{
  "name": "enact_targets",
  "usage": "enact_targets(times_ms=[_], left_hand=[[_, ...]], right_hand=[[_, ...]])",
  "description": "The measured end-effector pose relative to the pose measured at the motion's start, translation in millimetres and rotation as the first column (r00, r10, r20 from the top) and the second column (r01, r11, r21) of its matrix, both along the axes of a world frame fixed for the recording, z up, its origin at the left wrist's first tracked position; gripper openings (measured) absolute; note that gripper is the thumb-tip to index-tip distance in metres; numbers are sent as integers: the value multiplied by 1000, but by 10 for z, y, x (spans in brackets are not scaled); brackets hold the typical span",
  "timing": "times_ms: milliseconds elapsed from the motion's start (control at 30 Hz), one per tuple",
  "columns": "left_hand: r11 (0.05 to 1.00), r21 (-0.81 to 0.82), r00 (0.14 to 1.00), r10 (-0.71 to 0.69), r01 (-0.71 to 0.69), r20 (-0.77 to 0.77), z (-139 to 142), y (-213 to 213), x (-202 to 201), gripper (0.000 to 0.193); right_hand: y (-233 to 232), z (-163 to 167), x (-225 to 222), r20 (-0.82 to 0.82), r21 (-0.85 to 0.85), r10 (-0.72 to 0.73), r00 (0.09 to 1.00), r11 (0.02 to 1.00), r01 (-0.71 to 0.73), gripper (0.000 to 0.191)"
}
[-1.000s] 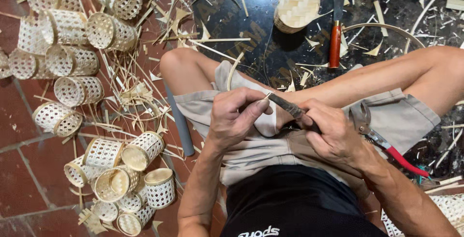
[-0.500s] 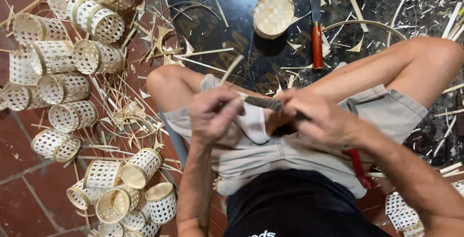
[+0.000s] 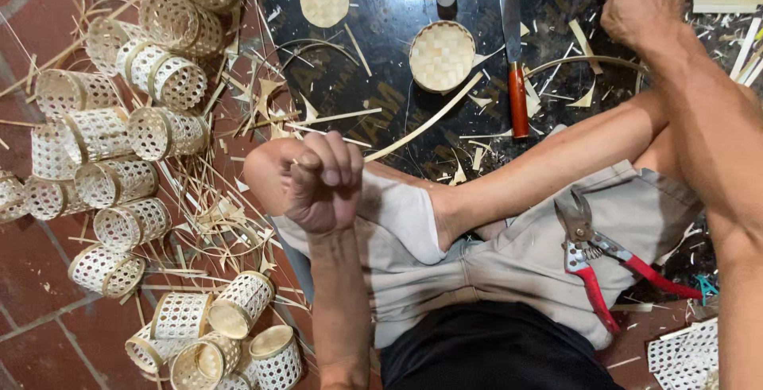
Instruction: The person sits on the floor assembling woven bamboo baskets. They bend a thin bamboo strip around a gray pipe form, fit it as a rim onto a woven basket body, press the rim into place, and later trim a large woven bamboo mat with shears while cutting out a round basket base.
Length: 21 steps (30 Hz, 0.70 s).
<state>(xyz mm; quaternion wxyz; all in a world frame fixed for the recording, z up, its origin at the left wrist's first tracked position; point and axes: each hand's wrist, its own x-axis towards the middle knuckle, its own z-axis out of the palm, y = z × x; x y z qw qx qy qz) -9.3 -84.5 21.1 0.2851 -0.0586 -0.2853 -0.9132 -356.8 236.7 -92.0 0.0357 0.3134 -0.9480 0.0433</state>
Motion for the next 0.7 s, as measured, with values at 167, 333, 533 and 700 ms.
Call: enact_targets(times_ms=[167,333,533,700], left_hand=[[1000,-20,1000,-19,19,-10,-84,18,-108,18],[994,50,994,-95,98,-52,-85,141,-289,20],[765,-643,998,13,30,62,159,-44,-455,13],[-70,-997,999,-2,43,43,18,-206,-715,19]], right_hand=[[-210,396,420,-163,16,128,978,992,-127,17],[-459,807,1263,708,-701,618,341,559,444,34],[-476,1244,1378,382,-893,860,337,250,375,27],[-658,1231,1250,209,-663,748,630,582,-472,21]])
